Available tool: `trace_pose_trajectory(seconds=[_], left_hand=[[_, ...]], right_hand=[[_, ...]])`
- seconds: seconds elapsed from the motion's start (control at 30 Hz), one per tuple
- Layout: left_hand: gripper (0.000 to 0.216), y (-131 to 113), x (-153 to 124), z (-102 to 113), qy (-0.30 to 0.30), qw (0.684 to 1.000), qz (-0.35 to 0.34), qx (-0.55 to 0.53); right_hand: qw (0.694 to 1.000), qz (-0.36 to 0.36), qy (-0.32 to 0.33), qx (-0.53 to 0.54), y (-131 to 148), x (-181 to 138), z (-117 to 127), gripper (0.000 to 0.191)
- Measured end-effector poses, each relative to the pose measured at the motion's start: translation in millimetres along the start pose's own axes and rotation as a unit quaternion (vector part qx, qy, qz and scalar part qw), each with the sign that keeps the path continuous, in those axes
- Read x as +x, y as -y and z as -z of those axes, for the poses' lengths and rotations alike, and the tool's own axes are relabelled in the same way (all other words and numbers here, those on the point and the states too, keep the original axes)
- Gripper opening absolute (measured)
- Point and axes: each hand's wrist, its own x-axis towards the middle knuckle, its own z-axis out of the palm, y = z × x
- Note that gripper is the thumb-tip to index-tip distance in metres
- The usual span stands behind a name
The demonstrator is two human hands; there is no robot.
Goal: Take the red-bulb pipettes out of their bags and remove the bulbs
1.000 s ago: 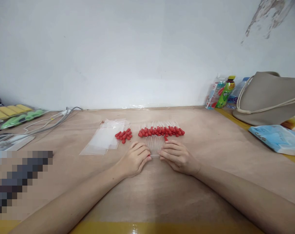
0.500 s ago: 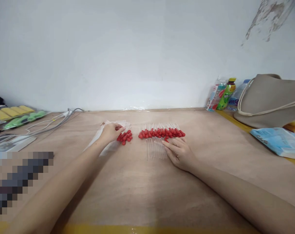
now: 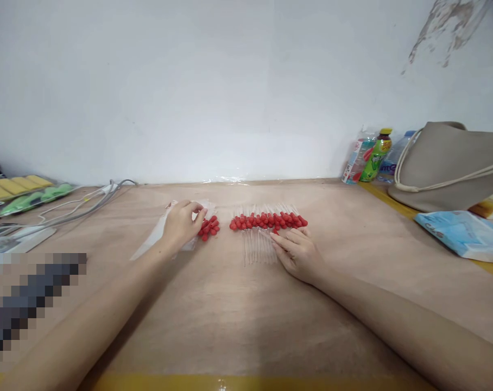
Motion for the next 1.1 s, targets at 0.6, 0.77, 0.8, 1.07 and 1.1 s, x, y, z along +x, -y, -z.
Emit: trace_pose_trajectory(seconds=[0.6, 0.77, 0.8, 1.07, 1.1], left_hand=[[0.039, -57, -63, -22, 0.138, 0.968, -0.113, -0.177], [0.038, -57, -63, -22, 0.145, 0.966, -0.11, -0.182], [0.037, -57, -63, -22, 0.146, 0.966, -0.11, -0.184], [0.034, -53, -62, -21, 0.151, 0.958, -0.102, -0.219], [0.034, -52, -62, -21, 0.155, 0.957, -0.102, -0.224]], right_hand=[[0.995, 0.004, 0.078, -0.062, 34, 27, -25, 0.016], [0.989, -0.059, 0.135, -0.017, 37, 31, -23, 0.02], [0.987, -0.067, 0.145, -0.008, 38, 31, -23, 0.022], [0.981, -0.061, 0.181, 0.035, 38, 33, -20, 0.039], [0.982, -0.064, 0.172, 0.037, 37, 33, -19, 0.037]])
